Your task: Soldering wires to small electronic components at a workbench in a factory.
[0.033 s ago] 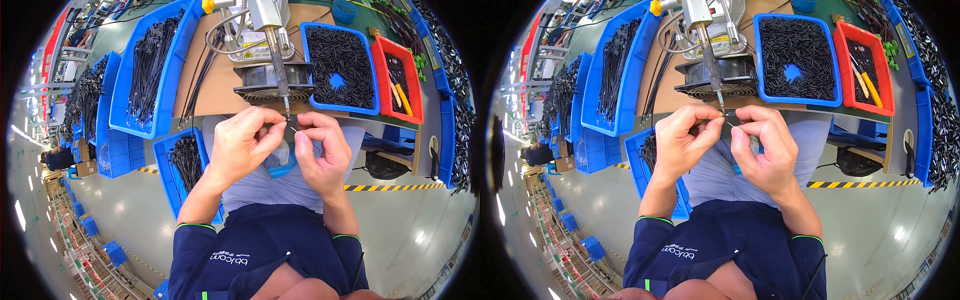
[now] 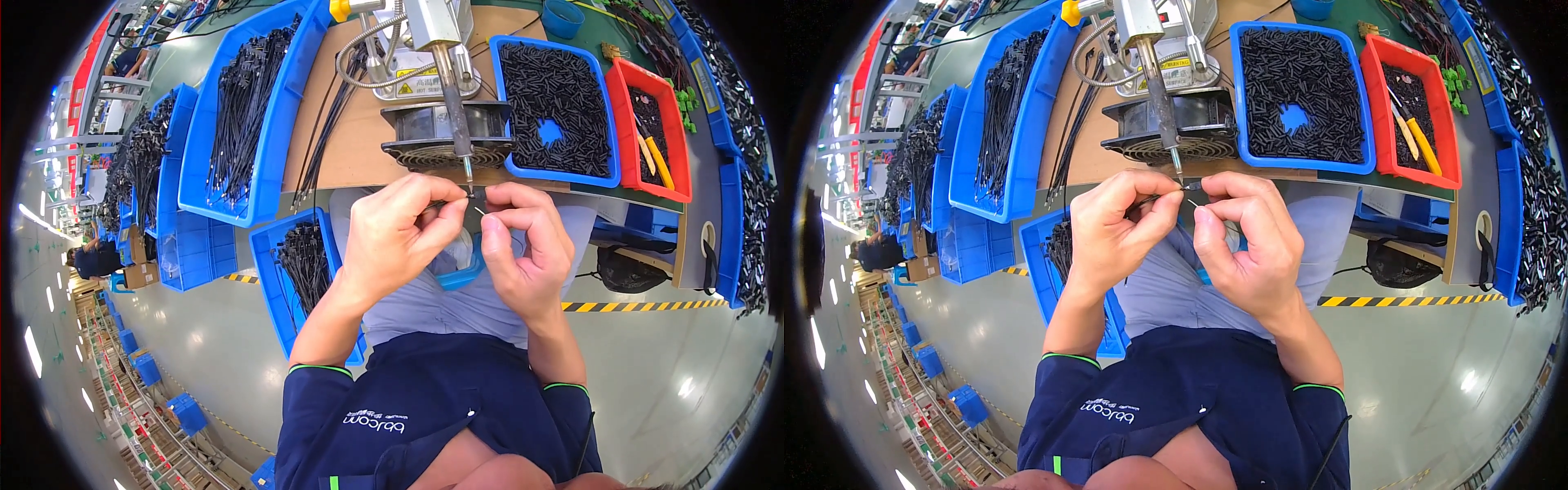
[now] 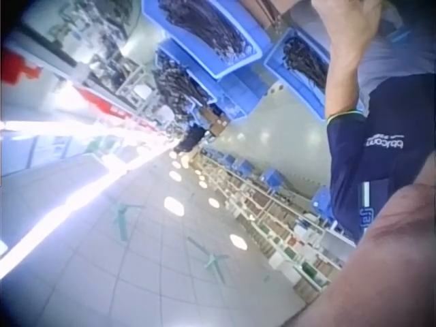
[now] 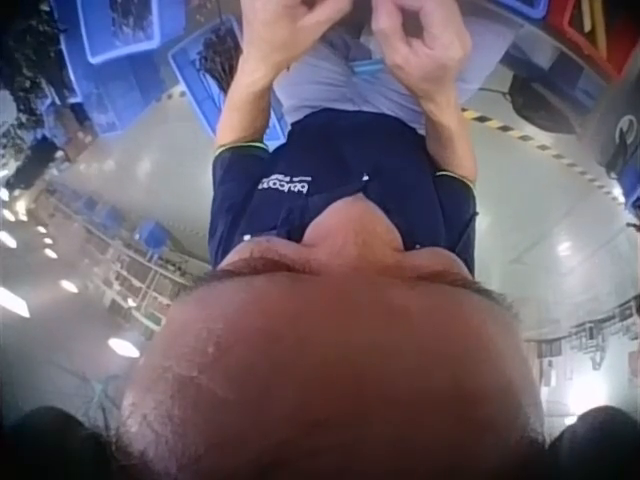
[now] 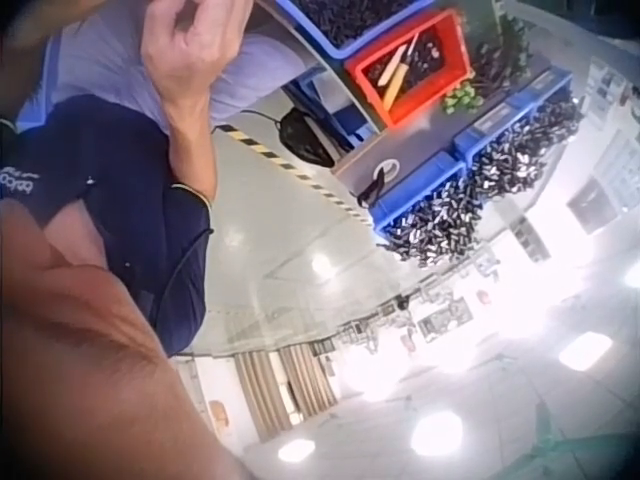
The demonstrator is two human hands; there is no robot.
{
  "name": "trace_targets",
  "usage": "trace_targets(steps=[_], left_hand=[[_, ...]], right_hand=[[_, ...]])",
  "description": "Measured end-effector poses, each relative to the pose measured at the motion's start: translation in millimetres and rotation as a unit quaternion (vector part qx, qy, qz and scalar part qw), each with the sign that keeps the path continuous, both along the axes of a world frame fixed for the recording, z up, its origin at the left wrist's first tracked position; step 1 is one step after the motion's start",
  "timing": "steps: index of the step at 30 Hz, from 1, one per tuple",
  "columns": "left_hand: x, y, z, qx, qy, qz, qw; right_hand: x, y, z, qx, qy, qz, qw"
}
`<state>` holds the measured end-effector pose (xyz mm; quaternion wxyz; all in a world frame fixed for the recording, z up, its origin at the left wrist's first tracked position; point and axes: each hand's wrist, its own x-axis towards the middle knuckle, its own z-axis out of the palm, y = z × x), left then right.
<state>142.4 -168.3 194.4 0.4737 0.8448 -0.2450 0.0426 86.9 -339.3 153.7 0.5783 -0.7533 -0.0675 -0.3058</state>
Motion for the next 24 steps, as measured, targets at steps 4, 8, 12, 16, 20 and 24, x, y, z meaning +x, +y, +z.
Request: trace_targets(steps=[4, 8, 12, 16, 20, 24], left_hand=[[0.2, -0.7, 0.5, -0.004, 0.026, 0.002, 1.000], [-0.9, -0.3, 2.0, -0.008, 0.042, 0.005, 0.999], [-2.0, 1.1, 1.4, -0.037, 0.102, 0.009, 0.994], [-2.5, 1.1, 2.0, -0.049, 0.155, 0.011, 0.987], [-2.8, 2.6, -3.0, -0.086, 0.204, 0.012, 0.975], [-2.6, 1.8, -4.7, -0.118, 0.227, 0.002, 0.967]], right_hand=[[-0.4, -1.0, -0.1, -0.007, 0.001, -0.002, 1.000], [-0.7, -1.2, 1.0, -0.004, -0.004, -0.001, 1.000], [-1.7, -3.1, 2.2, -0.007, -0.003, 0.005, 1.000], [-1.7, -5.0, 0.8, -0.016, -0.002, 0.006, 1.000], [-1.1, -5.7, 1.7, -0.017, -0.001, 0.001, 1.000], [-1.5, -6.5, 1.4, -0.013, 0.001, 0.007, 1.000]])
